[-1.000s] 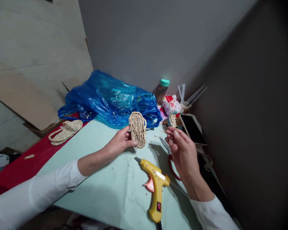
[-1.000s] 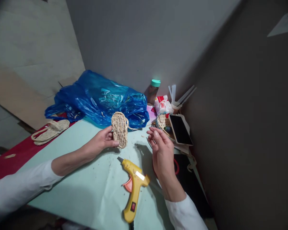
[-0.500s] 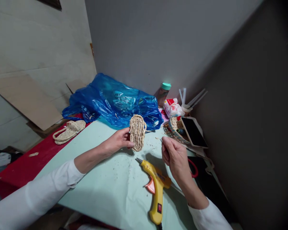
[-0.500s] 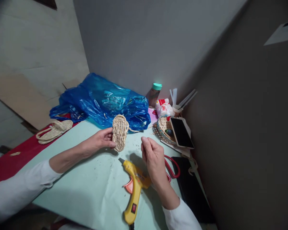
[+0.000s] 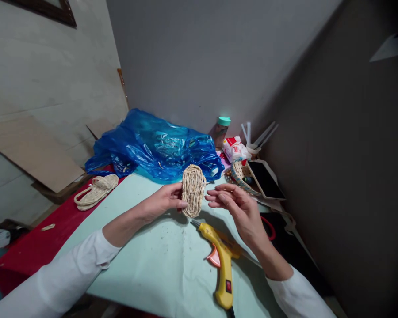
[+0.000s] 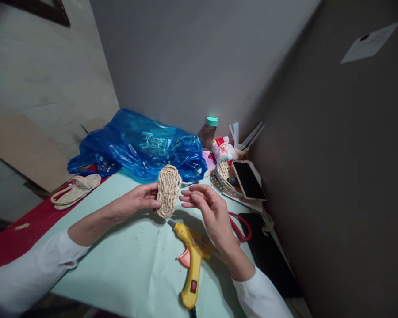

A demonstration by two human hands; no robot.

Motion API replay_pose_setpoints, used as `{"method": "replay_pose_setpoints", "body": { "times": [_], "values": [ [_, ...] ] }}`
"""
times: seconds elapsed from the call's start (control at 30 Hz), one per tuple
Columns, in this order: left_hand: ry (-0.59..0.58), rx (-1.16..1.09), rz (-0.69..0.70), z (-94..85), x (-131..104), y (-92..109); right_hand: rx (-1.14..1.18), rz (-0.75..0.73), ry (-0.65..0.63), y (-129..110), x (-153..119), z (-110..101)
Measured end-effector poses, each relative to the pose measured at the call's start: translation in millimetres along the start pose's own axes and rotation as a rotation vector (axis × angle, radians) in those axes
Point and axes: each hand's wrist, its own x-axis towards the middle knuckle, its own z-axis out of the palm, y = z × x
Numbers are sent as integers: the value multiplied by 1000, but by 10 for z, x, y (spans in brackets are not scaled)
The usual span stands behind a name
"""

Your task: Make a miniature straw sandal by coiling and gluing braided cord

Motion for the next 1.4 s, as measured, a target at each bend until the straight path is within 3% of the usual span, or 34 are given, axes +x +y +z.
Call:
{"method": "replay_pose_setpoints", "body": {
  "times": [0.17,0.4,0.53,0.7,0.9,1.2,1.4],
  "values": [
    [-11,21,-5,-17,-1,47,-36,2,65,-31,4,-33],
    [67,5,-18,-73,38,60,-183,-18,179,12,-15,-80],
    [116,-18,-33,-125,56,57,-206,-42,149,84,17,-121],
    [143,-73,-58,-300,41,132,-209,-103,110,130,76,-200],
    [188,-299,23,-524,-56,356,-132,-122,300,40,101,-258],
    [218,-483,185,-448,-205,561,-112,-225,557,-252,115,-489],
    [173,-426,174,-363,-203,605,-116,-231,560,-314,100,-558]
  ]
}}
